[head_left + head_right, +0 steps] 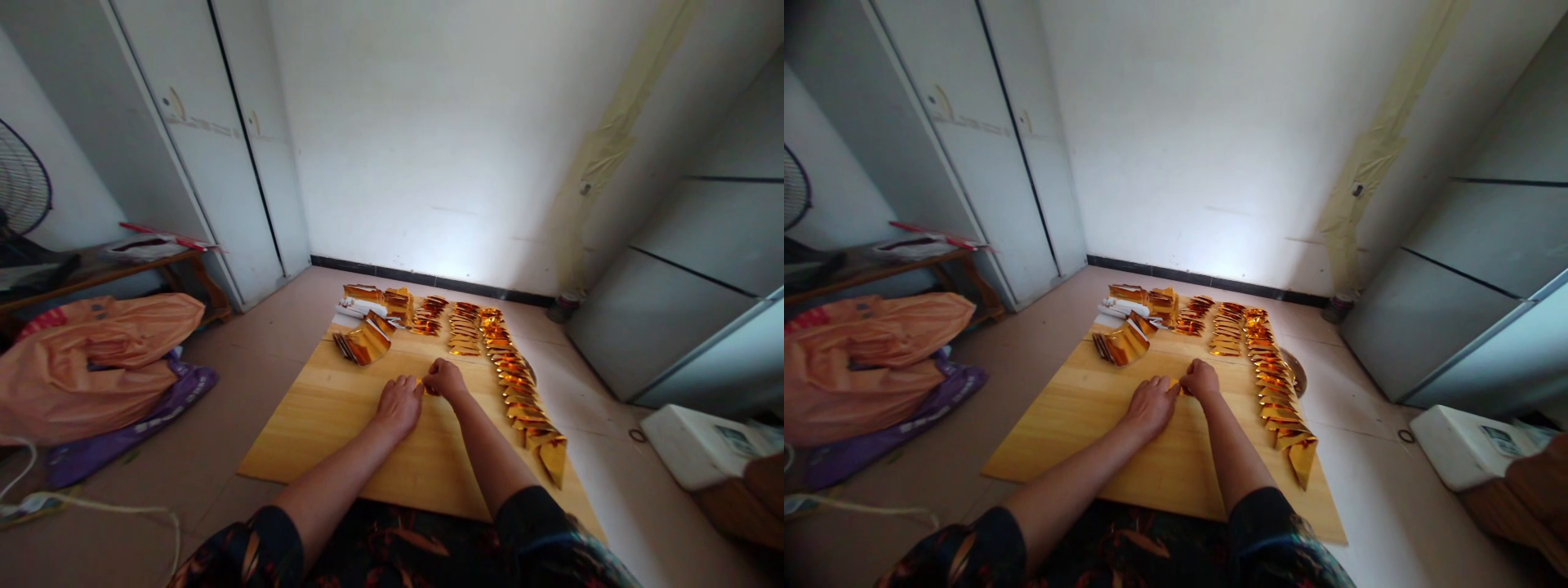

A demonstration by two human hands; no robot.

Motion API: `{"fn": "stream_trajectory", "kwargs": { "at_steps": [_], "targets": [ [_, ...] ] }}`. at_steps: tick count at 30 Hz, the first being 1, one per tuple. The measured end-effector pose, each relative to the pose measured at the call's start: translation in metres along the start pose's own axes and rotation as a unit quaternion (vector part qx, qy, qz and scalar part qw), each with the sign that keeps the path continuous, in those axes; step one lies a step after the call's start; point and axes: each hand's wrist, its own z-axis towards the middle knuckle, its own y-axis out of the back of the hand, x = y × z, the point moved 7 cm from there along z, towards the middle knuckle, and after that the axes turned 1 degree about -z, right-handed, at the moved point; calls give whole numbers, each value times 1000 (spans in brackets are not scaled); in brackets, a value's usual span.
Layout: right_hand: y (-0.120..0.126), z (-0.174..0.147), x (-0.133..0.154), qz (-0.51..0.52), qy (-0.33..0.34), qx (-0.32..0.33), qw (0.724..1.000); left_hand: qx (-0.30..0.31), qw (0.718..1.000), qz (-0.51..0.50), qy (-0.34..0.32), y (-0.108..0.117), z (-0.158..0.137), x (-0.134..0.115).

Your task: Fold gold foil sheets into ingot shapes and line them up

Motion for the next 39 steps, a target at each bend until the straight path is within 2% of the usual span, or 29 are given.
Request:
{"fn": "stream_trajectory", "kwargs": {
  "at_steps": [5,13,22,30,37,39],
  "targets": [
    [0,1,-2,-15,-24,6,1000,11,999,2,30,-7,2,-1],
    [8,-6,-17,-7,-48,16,999,10,999,8,35,-6,2,-6],
    [6,-10,-11,-36,-67,-4,997,27,998,6,55,-4,6,-10],
    [9,-15,-9,-45,-60,1,997,55,997,4,62,0,9,-13],
    [18,-28,-34,-22,-36,-23,999,55,998,9,34,4,11,-8],
    [19,-31,-36,2,-10,-34,999,48,998,6,35,4,11,-4]
  ]
}}
